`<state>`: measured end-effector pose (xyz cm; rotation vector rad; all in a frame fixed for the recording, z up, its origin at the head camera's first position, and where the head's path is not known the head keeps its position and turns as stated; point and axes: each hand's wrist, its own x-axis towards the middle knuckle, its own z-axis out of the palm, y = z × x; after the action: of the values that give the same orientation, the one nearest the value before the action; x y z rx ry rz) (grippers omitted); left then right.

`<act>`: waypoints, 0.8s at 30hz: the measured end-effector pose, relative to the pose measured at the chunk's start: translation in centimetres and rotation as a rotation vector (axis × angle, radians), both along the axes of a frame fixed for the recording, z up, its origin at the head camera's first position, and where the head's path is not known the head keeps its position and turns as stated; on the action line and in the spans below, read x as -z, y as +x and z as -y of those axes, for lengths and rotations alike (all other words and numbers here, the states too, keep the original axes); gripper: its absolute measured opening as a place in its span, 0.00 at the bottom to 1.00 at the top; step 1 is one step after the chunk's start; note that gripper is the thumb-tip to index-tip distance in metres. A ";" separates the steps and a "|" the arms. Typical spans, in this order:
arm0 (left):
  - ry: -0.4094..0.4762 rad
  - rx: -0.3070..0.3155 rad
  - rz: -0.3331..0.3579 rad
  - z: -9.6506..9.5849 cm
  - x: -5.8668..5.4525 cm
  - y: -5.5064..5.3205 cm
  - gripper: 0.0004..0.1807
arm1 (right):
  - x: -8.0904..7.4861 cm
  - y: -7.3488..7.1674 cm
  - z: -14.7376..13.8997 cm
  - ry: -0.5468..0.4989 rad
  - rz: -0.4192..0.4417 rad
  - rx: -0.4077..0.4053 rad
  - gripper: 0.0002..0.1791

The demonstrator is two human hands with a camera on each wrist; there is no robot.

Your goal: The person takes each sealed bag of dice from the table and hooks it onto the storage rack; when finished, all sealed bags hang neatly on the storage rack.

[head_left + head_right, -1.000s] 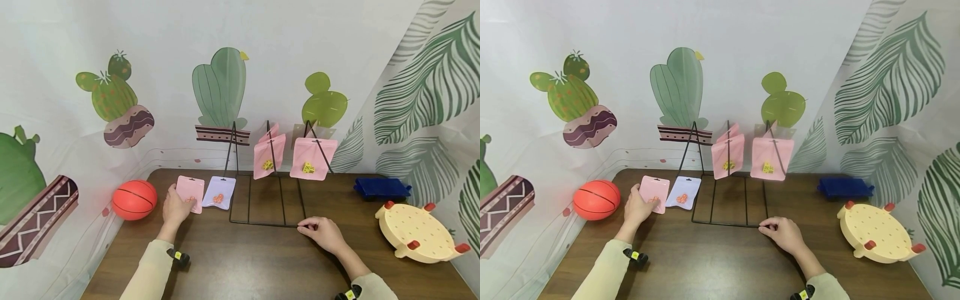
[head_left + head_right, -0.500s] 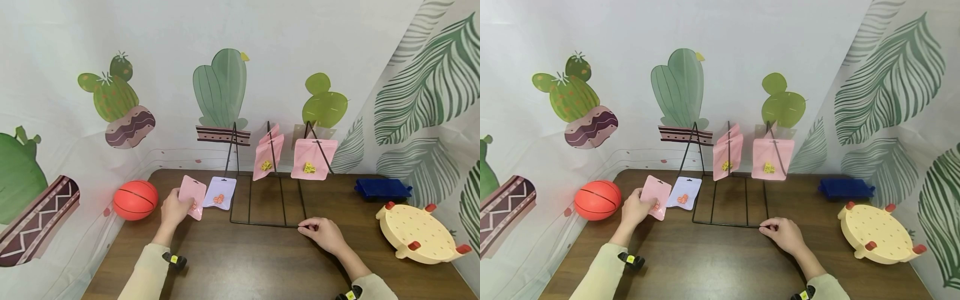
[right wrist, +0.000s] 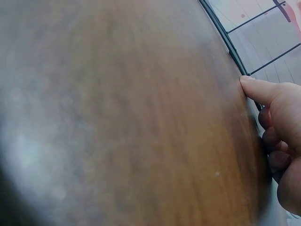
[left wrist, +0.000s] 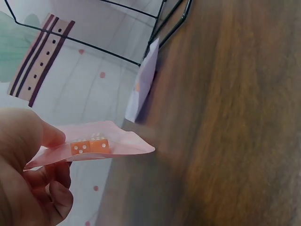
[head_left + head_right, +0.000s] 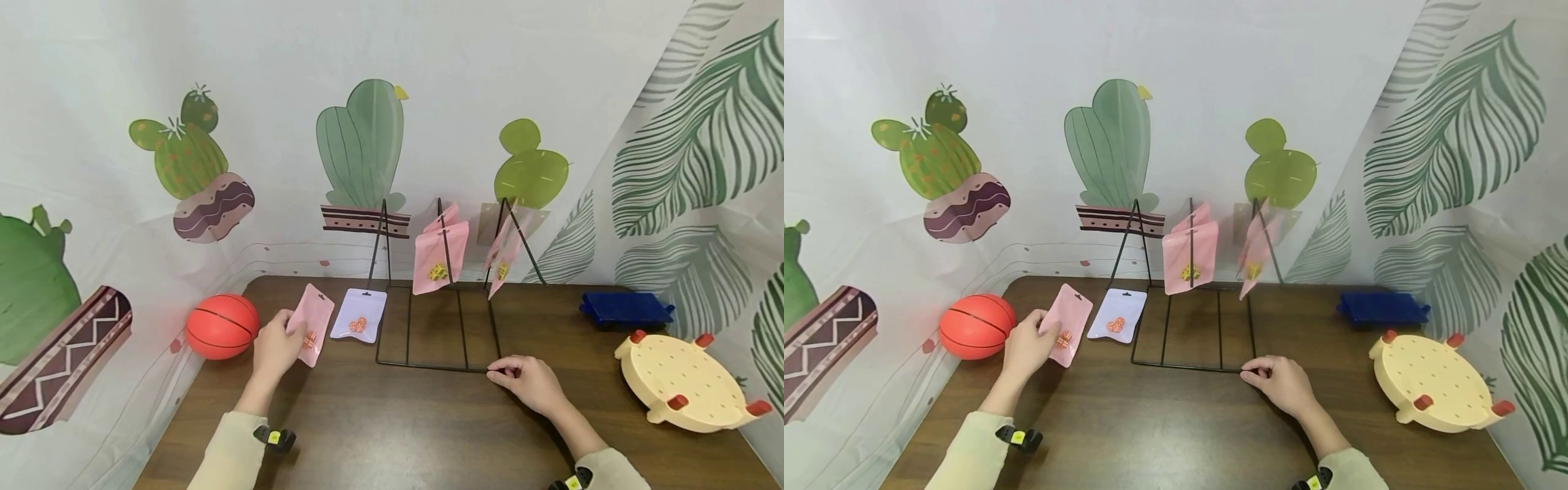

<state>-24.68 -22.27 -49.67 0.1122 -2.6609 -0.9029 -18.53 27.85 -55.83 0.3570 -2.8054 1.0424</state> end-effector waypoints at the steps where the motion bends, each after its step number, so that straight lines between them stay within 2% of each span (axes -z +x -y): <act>1: -0.006 0.001 -0.013 0.0 -0.2 0.2 0.13 | 0.0 0.0 0.0 -0.001 -0.002 0.000 0.04; 5: -0.027 0.004 -0.065 -0.2 -0.9 0.9 0.11 | 0.0 -0.1 0.0 -0.005 -0.002 0.002 0.04; 10: -0.021 0.052 -0.124 -0.6 -1.9 1.9 0.10 | 0.1 -0.1 0.0 -0.002 -0.002 0.004 0.04; 14: 0.016 0.125 -0.187 -1.0 -2.4 2.5 0.08 | 0.1 0.0 -0.1 -0.008 -0.002 0.002 0.04; 18: 0.078 0.225 -0.242 -1.3 -2.7 3.1 0.09 | 0.1 0.0 0.0 -0.010 -0.001 0.003 0.04; 24: 0.203 0.356 -0.280 -2.2 -3.1 3.7 0.11 | 0.0 0.1 0.0 -0.007 -0.002 0.005 0.05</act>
<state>-21.01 -20.03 -46.54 -0.4237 -2.3601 -1.1984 -18.46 27.82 -55.82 0.3507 -2.7981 1.0505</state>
